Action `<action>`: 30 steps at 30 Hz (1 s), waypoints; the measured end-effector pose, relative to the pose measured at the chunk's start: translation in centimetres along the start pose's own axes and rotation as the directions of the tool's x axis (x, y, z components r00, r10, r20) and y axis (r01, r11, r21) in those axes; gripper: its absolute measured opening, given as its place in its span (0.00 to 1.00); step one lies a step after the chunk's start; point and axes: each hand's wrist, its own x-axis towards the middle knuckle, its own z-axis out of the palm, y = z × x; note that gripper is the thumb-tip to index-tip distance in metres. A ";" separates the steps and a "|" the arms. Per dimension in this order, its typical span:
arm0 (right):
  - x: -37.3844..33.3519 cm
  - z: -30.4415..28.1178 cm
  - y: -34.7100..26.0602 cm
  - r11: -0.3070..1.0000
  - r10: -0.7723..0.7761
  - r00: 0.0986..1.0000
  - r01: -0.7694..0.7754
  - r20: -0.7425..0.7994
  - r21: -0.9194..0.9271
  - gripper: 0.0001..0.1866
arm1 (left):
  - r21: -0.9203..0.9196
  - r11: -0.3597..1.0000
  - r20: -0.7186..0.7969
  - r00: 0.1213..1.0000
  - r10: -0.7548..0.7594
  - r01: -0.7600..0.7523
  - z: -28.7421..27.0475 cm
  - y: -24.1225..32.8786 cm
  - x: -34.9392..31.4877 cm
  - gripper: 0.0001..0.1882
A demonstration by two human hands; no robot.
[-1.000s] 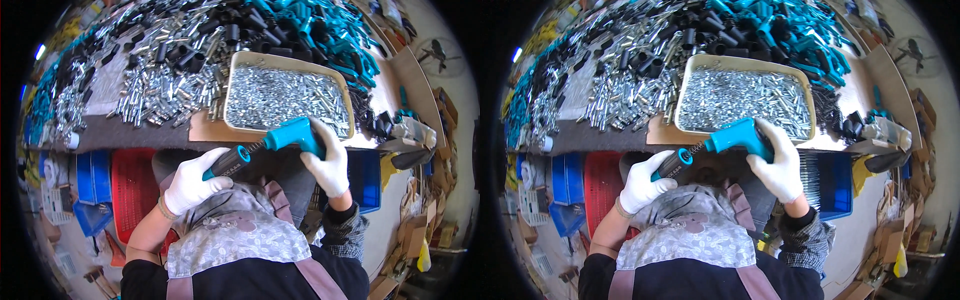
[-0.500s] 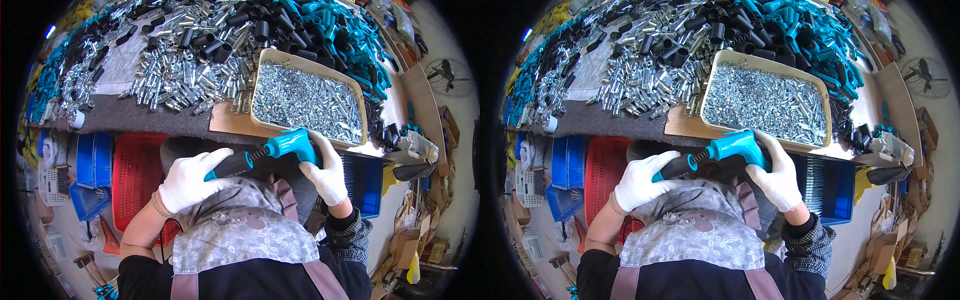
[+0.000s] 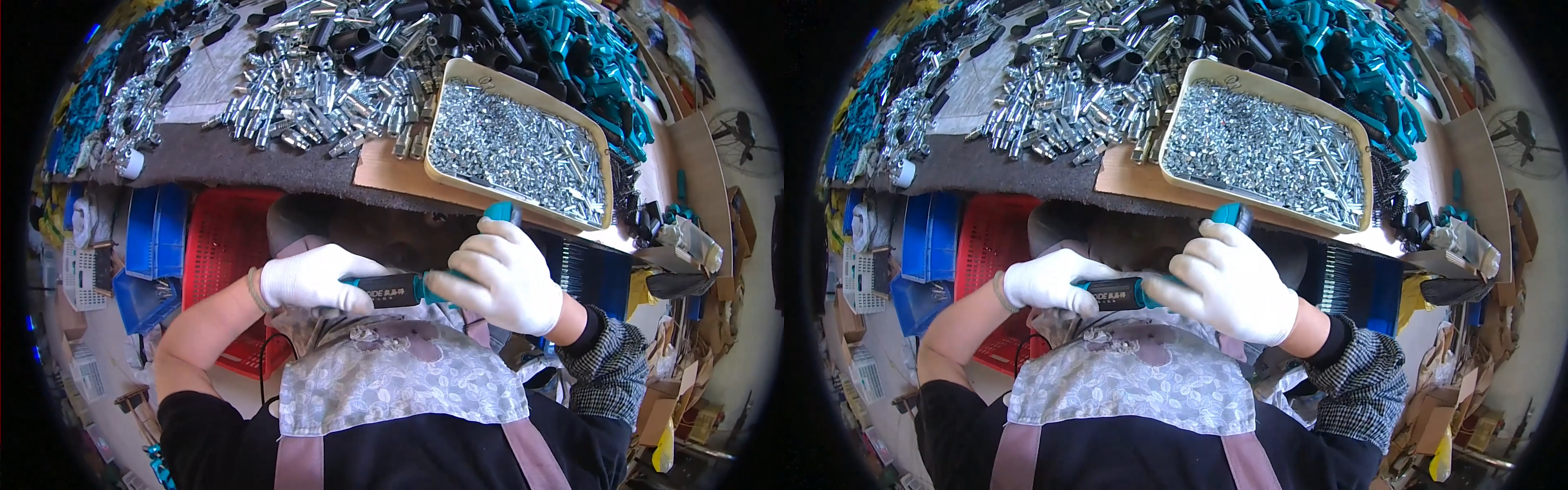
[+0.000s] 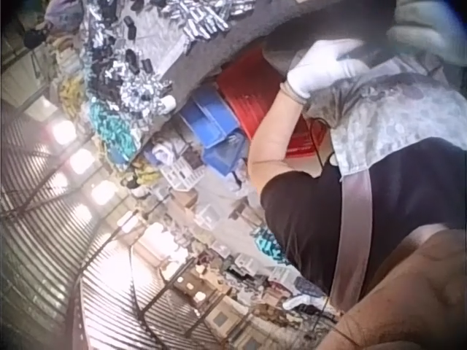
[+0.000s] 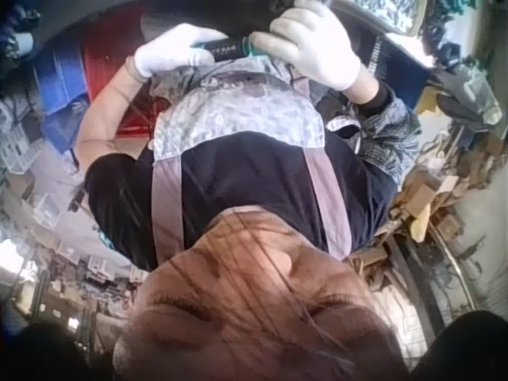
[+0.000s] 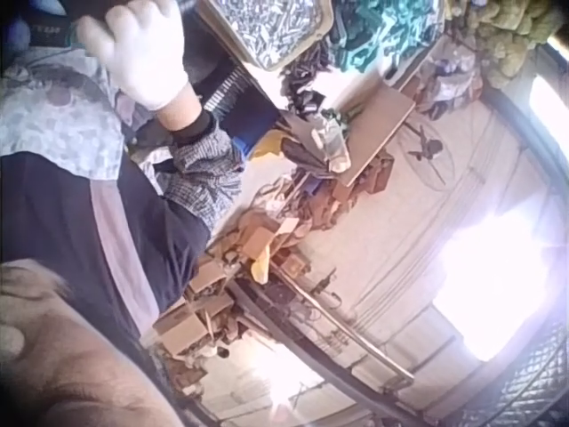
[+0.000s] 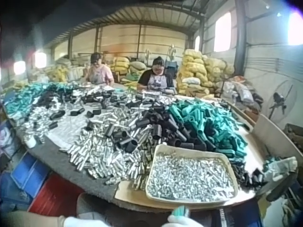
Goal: Assembling multi-component mechanical units by fitting together metal shafts, springs, and plastic handles at a workshop table.
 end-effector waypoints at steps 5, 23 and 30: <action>0.1 0.6 0.3 0.938 -0.323 0.938 0.298 -0.129 -0.180 0.21 | -0.301 0.942 0.258 0.964 -0.071 0.150 -0.4 -2.7 0.5 0.52; -1.2 3.1 0.1 -0.025 0.401 0.756 -0.556 0.517 0.831 0.32 | 0.987 0.118 -0.158 0.764 0.626 0.107 0.7 2.7 -1.0 0.29; 0.5 4.2 -1.4 -0.360 0.659 0.672 -0.111 0.337 0.926 0.38 | 0.954 0.190 -0.300 0.694 0.655 0.233 -0.6 1.1 -0.5 0.09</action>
